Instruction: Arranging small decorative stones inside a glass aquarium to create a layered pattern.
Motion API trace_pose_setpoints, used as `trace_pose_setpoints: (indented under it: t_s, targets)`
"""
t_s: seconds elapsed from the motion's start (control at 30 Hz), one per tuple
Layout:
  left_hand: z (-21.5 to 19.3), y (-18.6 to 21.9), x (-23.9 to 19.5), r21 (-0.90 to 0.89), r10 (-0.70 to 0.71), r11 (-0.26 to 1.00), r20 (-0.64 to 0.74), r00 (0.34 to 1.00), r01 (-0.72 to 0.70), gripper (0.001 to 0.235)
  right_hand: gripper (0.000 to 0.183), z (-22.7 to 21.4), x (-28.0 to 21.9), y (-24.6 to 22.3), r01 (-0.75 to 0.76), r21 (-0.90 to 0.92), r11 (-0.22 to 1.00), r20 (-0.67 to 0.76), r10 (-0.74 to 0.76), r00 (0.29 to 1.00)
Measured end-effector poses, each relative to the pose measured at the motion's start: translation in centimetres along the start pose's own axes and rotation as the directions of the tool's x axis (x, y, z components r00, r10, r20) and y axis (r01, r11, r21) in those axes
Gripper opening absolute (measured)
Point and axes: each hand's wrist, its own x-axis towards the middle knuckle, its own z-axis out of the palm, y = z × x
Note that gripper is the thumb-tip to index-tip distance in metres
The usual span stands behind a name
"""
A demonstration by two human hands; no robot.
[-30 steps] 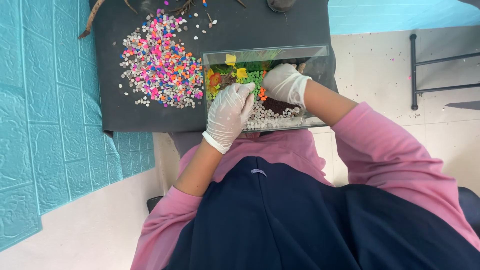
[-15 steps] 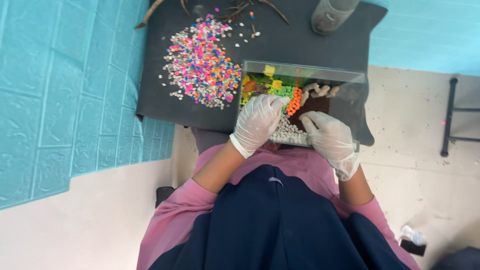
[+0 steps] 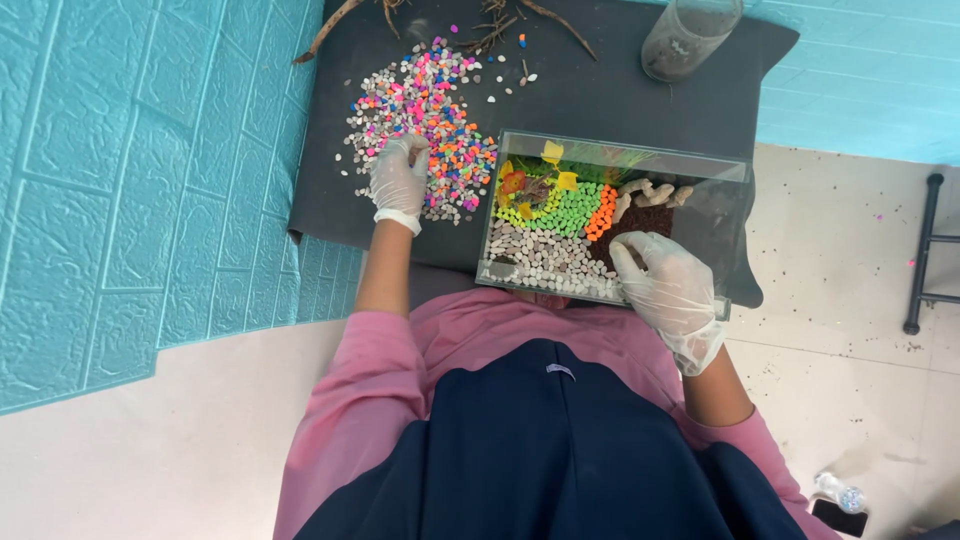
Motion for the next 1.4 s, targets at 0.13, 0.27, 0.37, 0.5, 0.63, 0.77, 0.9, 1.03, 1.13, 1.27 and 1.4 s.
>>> trace_pose_setpoints:
  t_s: [0.13,0.27,0.37,0.5,0.63,0.77,0.9,1.03,1.13,1.27,1.4]
  targets:
    - [4.2,-1.6,0.5,0.021,-0.014,1.0,0.068,0.998,0.012,0.017,0.012,-0.1,0.1,-0.3,-0.032,0.009,0.999,0.014,0.032,0.999]
    - [6.4,-1.6,0.7,0.111,0.036,0.993,0.052,0.998,-0.042,0.022,0.013,0.0,0.0,-0.1,-0.015,-0.022,1.0,-0.007,0.015,1.0]
    - [7.4,-2.2,0.8,0.168,0.057,0.983,0.065,0.996,-0.067,0.02,0.013,-0.2,0.1,-0.2,-0.016,-0.009,1.0,0.02,0.017,1.0]
    - [7.6,-2.2,1.2,0.221,0.074,0.971,0.093,0.993,-0.093,0.016,0.014,-0.6,0.1,-0.7,-0.044,0.01,0.999,0.056,0.043,0.998]
    - [7.8,-2.5,1.3,0.2,0.046,0.977,0.109,0.993,-0.067,0.013,0.013,-0.8,0.2,-0.9,-0.06,0.018,0.998,0.061,0.059,0.996]
    - [7.9,-2.7,0.8,0.241,0.118,0.961,0.097,0.988,-0.138,0.014,0.014,-0.9,0.2,-0.7,-0.028,0.045,0.999,0.068,0.025,0.997]
    - [9.4,-4.4,1.4,0.29,0.247,0.919,0.101,0.964,-0.266,0.021,0.014,-0.7,0.2,-0.4,0.01,0.048,0.999,0.055,-0.013,0.998]
    - [12.1,-7.0,2.2,0.372,0.302,0.869,0.122,0.945,-0.326,0.022,0.013,-0.5,0.2,-0.6,0.033,0.033,0.999,-0.001,-0.033,0.999]
    - [13.9,-8.1,2.5,0.541,0.373,0.756,0.105,0.922,-0.368,0.02,0.013,-0.3,0.1,-0.3,0.068,-0.023,0.997,-0.062,-0.069,0.996]
    - [11.3,-5.8,1.9,0.439,0.466,0.798,-0.016,0.885,-0.413,0.013,0.006,-1.3,0.5,-1.0,-0.163,0.217,0.962,-0.013,0.17,0.985]
    - [0.0,5.4,-1.1,0.018,0.378,0.922,-0.263,0.888,-0.387,0.007,0.016,-2.5,1.5,-1.4,-0.465,0.651,0.6,0.204,0.452,0.868]
